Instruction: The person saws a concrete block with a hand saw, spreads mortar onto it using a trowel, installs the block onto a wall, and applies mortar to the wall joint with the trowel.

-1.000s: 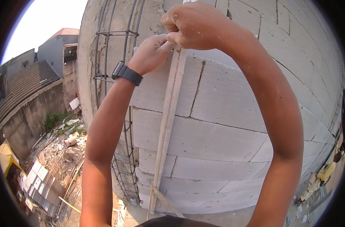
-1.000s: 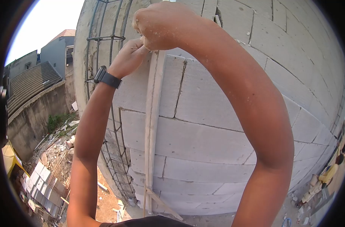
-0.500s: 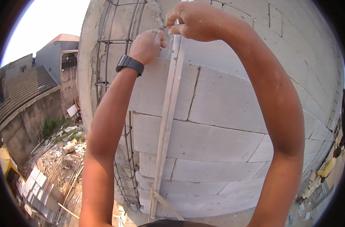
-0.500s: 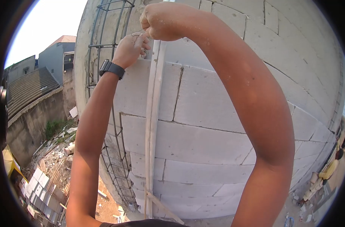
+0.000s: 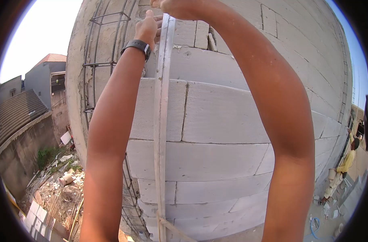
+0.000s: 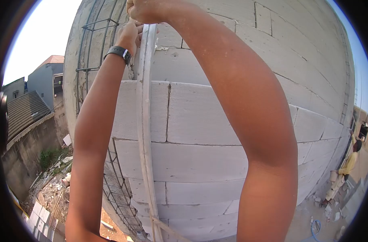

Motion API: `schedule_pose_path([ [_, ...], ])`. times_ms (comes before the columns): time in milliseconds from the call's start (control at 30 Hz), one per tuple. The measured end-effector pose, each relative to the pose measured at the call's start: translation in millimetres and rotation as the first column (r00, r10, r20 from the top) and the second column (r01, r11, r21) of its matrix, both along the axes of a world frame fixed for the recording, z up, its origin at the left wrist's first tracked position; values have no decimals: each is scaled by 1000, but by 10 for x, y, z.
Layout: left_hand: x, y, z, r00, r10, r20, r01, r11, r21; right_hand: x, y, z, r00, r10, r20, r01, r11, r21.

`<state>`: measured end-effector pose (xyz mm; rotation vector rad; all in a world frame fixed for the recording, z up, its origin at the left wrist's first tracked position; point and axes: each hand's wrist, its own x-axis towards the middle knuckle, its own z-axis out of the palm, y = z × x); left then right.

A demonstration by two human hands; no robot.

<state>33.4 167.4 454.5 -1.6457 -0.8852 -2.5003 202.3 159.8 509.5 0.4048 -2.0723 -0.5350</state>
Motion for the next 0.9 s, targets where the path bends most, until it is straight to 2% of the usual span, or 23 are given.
schedule_pose_path([
  [33,63,30,16,988,-152,30,153,987,-48,-54,-32,-6,999,-24,-38,26,998,56],
  [67,-6,80,54,974,-226,16,226,972,-61,-236,-10,37,986,-65,-152,89,984,155],
  [100,178,-37,-30,989,-150,-10,149,987,-63,-240,-225,-101,900,-422,-110,425,905,1],
  [133,94,10,-27,982,-176,-62,175,984,-18,-415,-183,-84,916,-388,-104,382,921,-70],
  [167,55,212,61,975,-198,-101,197,980,-26,-287,-309,-213,892,-447,-67,440,893,-96],
  [200,22,412,145,965,-221,-140,218,975,-35,-325,-295,-274,915,-396,-76,381,911,-158],
  [233,356,402,214,997,58,-43,-63,989,-130,-379,-294,-315,912,-404,-67,387,904,-181],
  [267,636,231,255,932,362,23,-346,907,-240,-492,-248,-328,914,-396,-91,375,909,-183],
  [300,827,-11,283,760,648,55,-593,725,-351,-588,-213,-339,920,-385,-70,368,912,-183],
  [333,943,-217,283,489,871,52,-762,456,-459,-637,-184,-370,931,-363,-43,350,919,-179],
  [367,994,-308,244,151,988,14,-821,133,-555,-700,-143,-398,925,-377,-49,362,913,-188],
  [533,873,-256,63,128,991,27,-873,126,-471,-801,-70,-559,945,-327,-15,320,933,-164],
  [700,593,-183,15,212,975,63,-921,221,-320,-897,-36,-527,948,-318,-28,311,939,-147],
  [800,387,-138,19,350,931,105,-906,365,-214,-944,-25,-496,948,-314,-45,306,943,-131],
  [900,137,-101,91,567,807,163,-809,583,-75,-1019,-47,-491,949,-307,-65,299,948,-110],
])
